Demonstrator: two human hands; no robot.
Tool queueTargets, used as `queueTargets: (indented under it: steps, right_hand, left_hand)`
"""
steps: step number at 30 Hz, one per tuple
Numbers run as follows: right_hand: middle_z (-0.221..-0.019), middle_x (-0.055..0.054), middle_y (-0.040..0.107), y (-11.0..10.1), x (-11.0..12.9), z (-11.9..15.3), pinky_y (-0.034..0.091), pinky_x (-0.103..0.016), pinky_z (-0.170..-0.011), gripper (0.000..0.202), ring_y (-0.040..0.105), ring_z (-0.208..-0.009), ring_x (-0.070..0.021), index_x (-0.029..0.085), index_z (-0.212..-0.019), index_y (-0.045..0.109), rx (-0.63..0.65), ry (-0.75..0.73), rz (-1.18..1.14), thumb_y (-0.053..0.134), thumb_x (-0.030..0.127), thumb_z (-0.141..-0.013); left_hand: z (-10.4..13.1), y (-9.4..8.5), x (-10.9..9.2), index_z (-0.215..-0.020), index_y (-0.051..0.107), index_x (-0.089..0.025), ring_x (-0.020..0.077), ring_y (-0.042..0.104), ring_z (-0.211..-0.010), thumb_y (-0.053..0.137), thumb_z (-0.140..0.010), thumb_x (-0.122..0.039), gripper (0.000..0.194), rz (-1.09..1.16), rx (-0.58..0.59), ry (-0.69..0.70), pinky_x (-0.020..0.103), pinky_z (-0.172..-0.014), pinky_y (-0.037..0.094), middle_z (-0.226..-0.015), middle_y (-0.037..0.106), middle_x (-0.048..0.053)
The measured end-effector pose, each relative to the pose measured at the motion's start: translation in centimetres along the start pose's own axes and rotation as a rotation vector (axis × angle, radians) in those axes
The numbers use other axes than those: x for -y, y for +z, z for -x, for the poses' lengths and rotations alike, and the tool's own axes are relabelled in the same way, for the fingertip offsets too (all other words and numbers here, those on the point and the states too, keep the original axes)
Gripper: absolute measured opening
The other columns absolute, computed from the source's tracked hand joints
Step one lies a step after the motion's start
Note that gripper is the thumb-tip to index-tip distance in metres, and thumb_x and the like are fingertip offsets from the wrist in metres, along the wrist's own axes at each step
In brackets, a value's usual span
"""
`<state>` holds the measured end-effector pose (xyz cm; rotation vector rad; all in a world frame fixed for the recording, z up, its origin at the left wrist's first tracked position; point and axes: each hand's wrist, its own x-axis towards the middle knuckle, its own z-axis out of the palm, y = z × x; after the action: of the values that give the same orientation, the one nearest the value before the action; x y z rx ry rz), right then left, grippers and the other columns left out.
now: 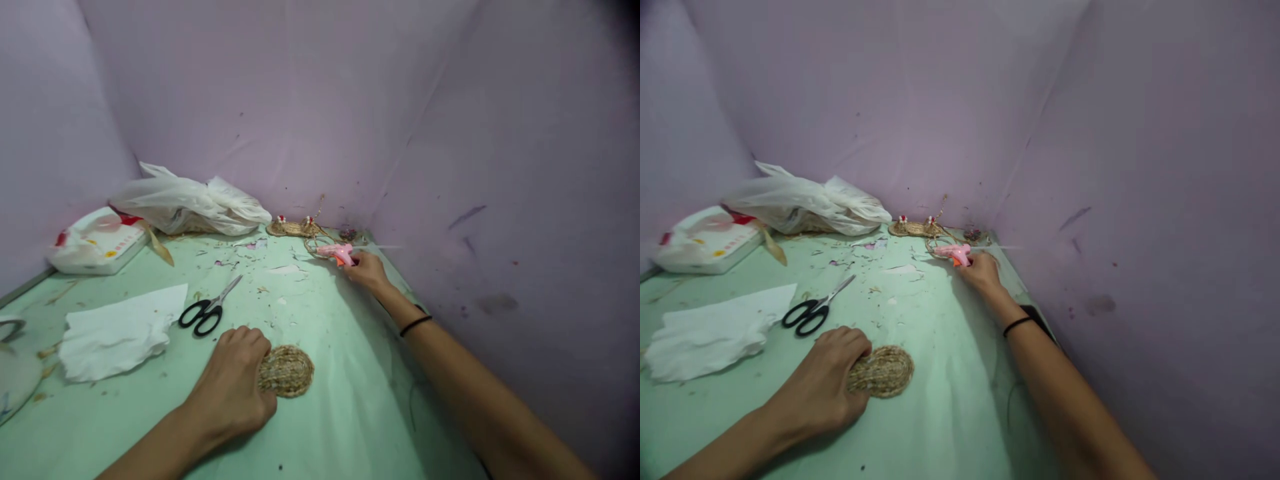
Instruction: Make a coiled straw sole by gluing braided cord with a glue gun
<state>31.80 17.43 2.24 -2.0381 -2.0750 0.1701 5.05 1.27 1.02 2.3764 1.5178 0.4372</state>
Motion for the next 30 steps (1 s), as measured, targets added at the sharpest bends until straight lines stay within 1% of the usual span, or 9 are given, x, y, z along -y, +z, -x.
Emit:
queueTargets:
  steps: [4, 7, 12, 14, 16, 17, 20, 25, 30]
  right_hand:
    - [-0.110, -0.006, 0.060, 1.0, -0.4, 0.1, 0.052, -0.037, -0.075, 0.028, 0.061, -0.090, -0.0197, 0.015, -0.110, 0.057, 0.048, -0.063, -0.037, 0.056, 0.032, -0.088]
    - [-0.101, -0.006, 0.062, 0.8, 0.2, 1.2, 0.051, -0.038, -0.075, 0.025, 0.061, -0.087, -0.0192, 0.014, -0.103, 0.060, -0.005, -0.074, -0.078, 0.057, 0.032, -0.087]
    - [-0.090, -0.010, 0.067, 0.2, 4.3, 6.7, 0.048, -0.036, -0.068, 0.022, 0.062, -0.079, -0.0216, 0.011, -0.095, 0.064, -0.102, -0.147, -0.247, 0.058, 0.026, -0.080]
    - [-0.090, -0.006, 0.069, 0.7, 6.4, 10.2, 0.048, -0.030, -0.071, 0.018, 0.063, -0.079, -0.0169, 0.016, -0.094, 0.065, -0.064, -0.280, -0.341, 0.060, 0.024, -0.079]
    - [-0.089, 0.000, 0.069, 1.5, 8.1, 13.6, 0.047, -0.027, -0.077, 0.007, 0.061, -0.083, -0.0145, 0.022, -0.081, 0.067, -0.005, -0.472, -0.414, 0.066, 0.021, -0.074]
    - [-0.090, -0.001, 0.069, 1.9, 8.7, 14.9, 0.045, -0.031, -0.080, 0.010, 0.060, -0.085, -0.0161, 0.021, -0.083, 0.067, 0.006, -0.643, -0.439, 0.065, 0.017, -0.074]
    - [-0.097, -0.004, 0.067, 2.8, 9.4, 17.1, 0.042, -0.038, -0.084, 0.024, 0.056, -0.091, -0.0204, 0.020, -0.093, 0.065, 0.042, -0.820, -0.411, 0.063, 0.011, -0.071]
    - [-0.097, -0.007, 0.065, 3.1, 8.3, 17.2, 0.040, -0.041, -0.082, 0.026, 0.054, -0.088, -0.0224, 0.018, -0.094, 0.061, -0.014, -0.781, -0.358, 0.056, 0.008, -0.070]
    - [-0.096, -0.007, 0.065, 3.6, 6.9, 17.5, 0.043, -0.040, -0.079, 0.026, 0.054, -0.086, -0.0223, 0.019, -0.093, 0.061, -0.078, -0.729, -0.452, 0.054, 0.008, -0.070]
  left_hand:
    - [0.2, 0.2, 0.1, -0.067, 0.043, -0.019, 0.0231, 0.045, -0.076, 0.049, -0.051, -0.016, 0.017, 0.004, 0.002, -0.008, 0.040, -0.074, 0.036, -0.075, 0.050, 0.005]
    - [0.3, 0.2, 0.1, -0.068, 0.045, -0.019, 0.0234, 0.045, -0.077, 0.049, -0.053, -0.017, 0.016, 0.006, -0.005, -0.007, 0.040, -0.075, 0.036, -0.076, 0.050, 0.005]
    - [0.4, 0.2, -0.1, -0.068, 0.046, -0.019, 0.0236, 0.045, -0.078, 0.051, -0.053, -0.019, 0.016, -0.012, -0.020, -0.007, 0.040, -0.076, 0.036, -0.077, 0.051, 0.005]
    - [0.3, 0.3, -0.1, -0.068, 0.047, -0.019, 0.0235, 0.046, -0.078, 0.051, -0.054, -0.019, 0.015, -0.029, -0.028, -0.003, 0.040, -0.076, 0.036, -0.076, 0.052, 0.005]
    - [0.4, 0.3, 0.0, -0.069, 0.048, -0.020, 0.0239, 0.047, -0.078, 0.051, -0.055, -0.020, 0.015, -0.045, -0.034, 0.001, 0.040, -0.077, 0.036, -0.077, 0.053, 0.005]
    - [0.4, 0.3, 0.1, -0.070, 0.049, -0.020, 0.0242, 0.048, -0.079, 0.052, -0.056, -0.021, 0.015, -0.050, -0.035, 0.005, 0.040, -0.077, 0.036, -0.077, 0.054, 0.005]
    - [0.6, 0.5, 0.1, -0.072, 0.051, -0.019, 0.0246, 0.049, -0.080, 0.053, -0.057, -0.021, 0.015, -0.069, -0.045, 0.019, 0.040, -0.078, 0.036, -0.078, 0.055, 0.006]
    - [0.0, 1.1, -1.0, -0.073, 0.053, -0.018, 0.0255, 0.049, -0.081, 0.054, -0.060, -0.024, 0.015, -0.124, -0.080, 0.067, 0.042, -0.081, 0.036, -0.080, 0.056, 0.008]
    - [-0.6, 1.3, -1.9, -0.080, 0.057, -0.017, 0.0266, 0.049, -0.086, 0.055, -0.063, -0.028, 0.021, -0.128, -0.023, 0.089, 0.043, -0.084, 0.036, -0.086, 0.057, 0.009]
